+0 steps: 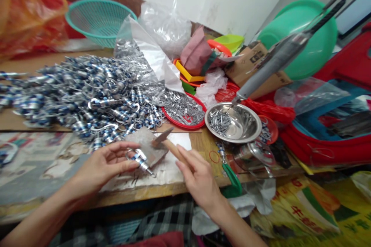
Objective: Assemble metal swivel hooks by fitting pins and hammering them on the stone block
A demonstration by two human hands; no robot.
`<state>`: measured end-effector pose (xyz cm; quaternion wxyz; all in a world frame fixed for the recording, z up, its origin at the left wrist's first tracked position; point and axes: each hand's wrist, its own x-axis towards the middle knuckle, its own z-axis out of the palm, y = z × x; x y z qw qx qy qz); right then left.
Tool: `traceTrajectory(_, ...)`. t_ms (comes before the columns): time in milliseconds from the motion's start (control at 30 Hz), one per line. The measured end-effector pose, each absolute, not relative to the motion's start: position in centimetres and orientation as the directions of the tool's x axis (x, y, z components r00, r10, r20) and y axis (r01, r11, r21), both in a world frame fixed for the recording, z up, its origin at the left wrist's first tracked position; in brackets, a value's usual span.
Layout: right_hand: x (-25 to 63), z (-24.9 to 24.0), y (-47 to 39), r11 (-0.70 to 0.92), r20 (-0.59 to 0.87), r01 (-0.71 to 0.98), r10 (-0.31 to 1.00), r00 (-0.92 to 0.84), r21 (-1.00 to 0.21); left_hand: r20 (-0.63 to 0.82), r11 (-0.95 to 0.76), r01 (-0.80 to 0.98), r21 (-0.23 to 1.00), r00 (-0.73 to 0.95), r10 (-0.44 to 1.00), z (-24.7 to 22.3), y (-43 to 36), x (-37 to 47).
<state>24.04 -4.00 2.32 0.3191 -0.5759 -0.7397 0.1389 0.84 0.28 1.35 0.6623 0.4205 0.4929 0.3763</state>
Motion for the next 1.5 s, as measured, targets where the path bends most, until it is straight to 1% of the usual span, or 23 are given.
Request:
traceTrajectory(67,25.0,1.4,-2.8,0.175,0.23,0.763,0.973,-0.036,-0.622,-0.32,0.332,-0.008,0.943,0.242,0.916,1.5,0.3,0.7)
traceTrajectory(100,25.4,1.0,-2.2,0.133,0.166,0.764,0.986,-0.035,-0.631,-0.288,0.289,0.032,0.957,0.241,0.927,1.6,0.3,0.7)
traceTrajectory(133,25.7,0.7,-1.6,0.114,0.101,0.77,0.993,-0.065,-0.628,-0.238,0.229,0.069,0.971,0.235,0.942,1.7,0.4,0.6)
traceTrajectory(200,26.0,0.4,-0.2,0.132,0.034,0.821,0.99,-0.136,-0.555,-0.121,0.091,0.137,0.986,0.228,0.966,1.7,0.4,0.4)
traceTrajectory(267,26.1,0.6,1.8,0.154,0.077,0.891,0.988,-0.134,-0.428,-0.018,-0.025,0.189,0.982,0.224,0.974,1.6,0.4,0.4)
traceTrajectory(333,26.0,1.1,4.5,0.115,0.157,0.94,0.985,-0.066,-0.322,0.052,-0.101,0.23,0.968,0.21,0.976,1.5,0.3,0.4)
traceTrajectory(400,25.9,1.5,7.7,0.045,0.173,0.958,0.985,0.005,-0.283,0.104,-0.149,0.263,0.953,0.179,0.978,1.3,0.1,0.6)
traceTrajectory(500,25.5,1.6,11.9,-0.049,0.117,0.975,0.99,0.076,-0.218,0.158,-0.197,0.275,0.941,0.158,0.975,1.2,-0.1,0.8)
traceTrajectory(567,25.2,1.5,13.7,-0.089,0.09,0.977,0.99,0.108,-0.191,0.168,-0.211,0.272,0.939,0.17,0.971,1.2,-0.2,0.9)
traceTrajectory(633,25.1,1.5,14.6,-0.111,0.076,0.976,0.989,0.127,-0.19,0.163,-0.207,0.269,0.941,0.179,0.97,1.2,-0.2,0.8)
traceTrajectory(733,25.3,2.1,14.7,-0.119,0.058,0.965,0.989,0.136,-0.233,0.156,-0.196,0.264,0.944,0.165,0.974,1.3,-0.2,0.8)
traceTrajectory(867,24.6,3.5,11.6,-0.052,0.115,0.934,0.988,0.098,-0.353,0.184,-0.21,0.268,0.94,0.119,0.976,1.3,-0.2,0.8)
traceTrajectory(967,22.0,3.8,6.6,0.067,0.117,0.847,0.993,-0.006,-0.527,0.199,-0.215,0.278,0.936,0.085,0.976,1.2,-0.3,0.8)
traceTrajectory(1000,21.0,3.7,4.8,0.149,0.129,0.702,0.988,-0.082,-0.696,0.205,-0.22,0.276,0.936,0.084,0.975,1.1,-0.4,0.8)
traceTrajectory(1033,20.0,3.5,3.2,0.231,0.173,0.543,0.972,-0.157,-0.807,0.211,-0.227,0.273,0.935,0.085,0.974,1.0,-0.4,0.8)
traceTrajectory(1067,19.1,3.3,1.8,0.295,0.217,0.439,0.951,-0.221,-0.848,0.218,-0.234,0.268,0.935,0.086,0.972,0.9,-0.4,0.8)
traceTrajectory(1100,18.3,3.1,0.7,0.338,0.266,0.353,0.934,-0.237,-0.873,0.224,-0.239,0.264,0.934,0.086,0.971,0.8,-0.4,0.8)
traceTrajectory(1167,17.5,2.7,-0.5,0.382,0.321,0.282,0.917,-0.237,-0.88,0.227,-0.241,0.263,0.934,0.084,0.97,0.7,-0.4,0.7)
traceTrajectory(1300,17.4,2.8,-0.7,0.389,0.328,0.254,0.91,-0.253,-0.885,0.226,-0.239,0.237,0.942,0.081,0.971,0.8,-0.4,0.8)
traceTrajectory(1433,17.5,3.3,-1.1,0.417,0.346,0.285,0.899,-0.268,-0.863,0.216,-0.232,0.169,0.958,0.106,0.971,1.1,-0.6,0.7)
traceTrajectory(1500,17.6,3.2,-1.6,0.483,0.421,0.316,0.873,-0.245,-0.816,0.159,-0.172,0.133,0.976,0.106,0.982,1.5,-0.8,0.6)
